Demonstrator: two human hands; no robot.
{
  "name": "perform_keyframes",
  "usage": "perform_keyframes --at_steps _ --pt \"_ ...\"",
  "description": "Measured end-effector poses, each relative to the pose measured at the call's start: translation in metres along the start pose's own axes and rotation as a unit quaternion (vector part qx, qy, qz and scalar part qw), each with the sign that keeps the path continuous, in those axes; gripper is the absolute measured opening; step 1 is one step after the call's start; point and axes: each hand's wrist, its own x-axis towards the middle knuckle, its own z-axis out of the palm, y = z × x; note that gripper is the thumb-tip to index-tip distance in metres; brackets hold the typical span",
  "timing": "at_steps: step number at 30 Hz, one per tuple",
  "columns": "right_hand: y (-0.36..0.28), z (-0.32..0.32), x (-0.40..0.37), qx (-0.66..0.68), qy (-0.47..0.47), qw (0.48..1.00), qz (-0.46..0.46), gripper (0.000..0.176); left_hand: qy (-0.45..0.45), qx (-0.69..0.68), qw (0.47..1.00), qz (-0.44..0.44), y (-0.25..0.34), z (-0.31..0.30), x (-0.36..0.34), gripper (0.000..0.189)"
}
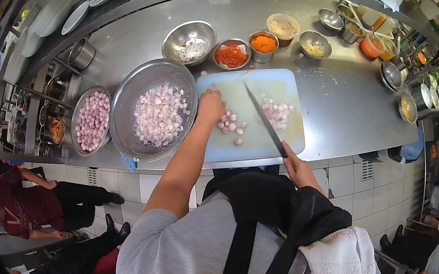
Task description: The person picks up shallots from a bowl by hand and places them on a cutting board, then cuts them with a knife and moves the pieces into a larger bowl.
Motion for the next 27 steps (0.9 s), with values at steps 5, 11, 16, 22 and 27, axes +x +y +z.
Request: perform_keyframes --at_steps 5,11,16,22,27 --pt "0.034 0.019 -0.004 -0.027 -0.058 0.997 0.044 0.061 0.014 -0.083 0.996 0.035 0.008 0.009 0.01 0.028" --pt "0.022 0.005 0.002 0.018 -0.045 0.996 0.071 0.062 -0.025 -0.301 0.923 0.238 0.051 0.033 -0.016 0.026" --pt "0.038 0.015 0.001 -0.005 -0.029 0.999 0.036 0.063 -0.09 -0.269 0.916 0.283 0.054 0.042 -0.03 0.029" --pt "0.032 0.013 0.001 -0.03 -0.047 0.997 0.059 0.065 0.002 -0.304 0.92 0.247 0.056 0.026 -0.038 0.026" --pt "0.029 0.012 0.001 -0.04 -0.06 0.995 0.064 0.066 -0.013 -0.281 0.915 0.291 0.059 0.029 -0.036 0.018"
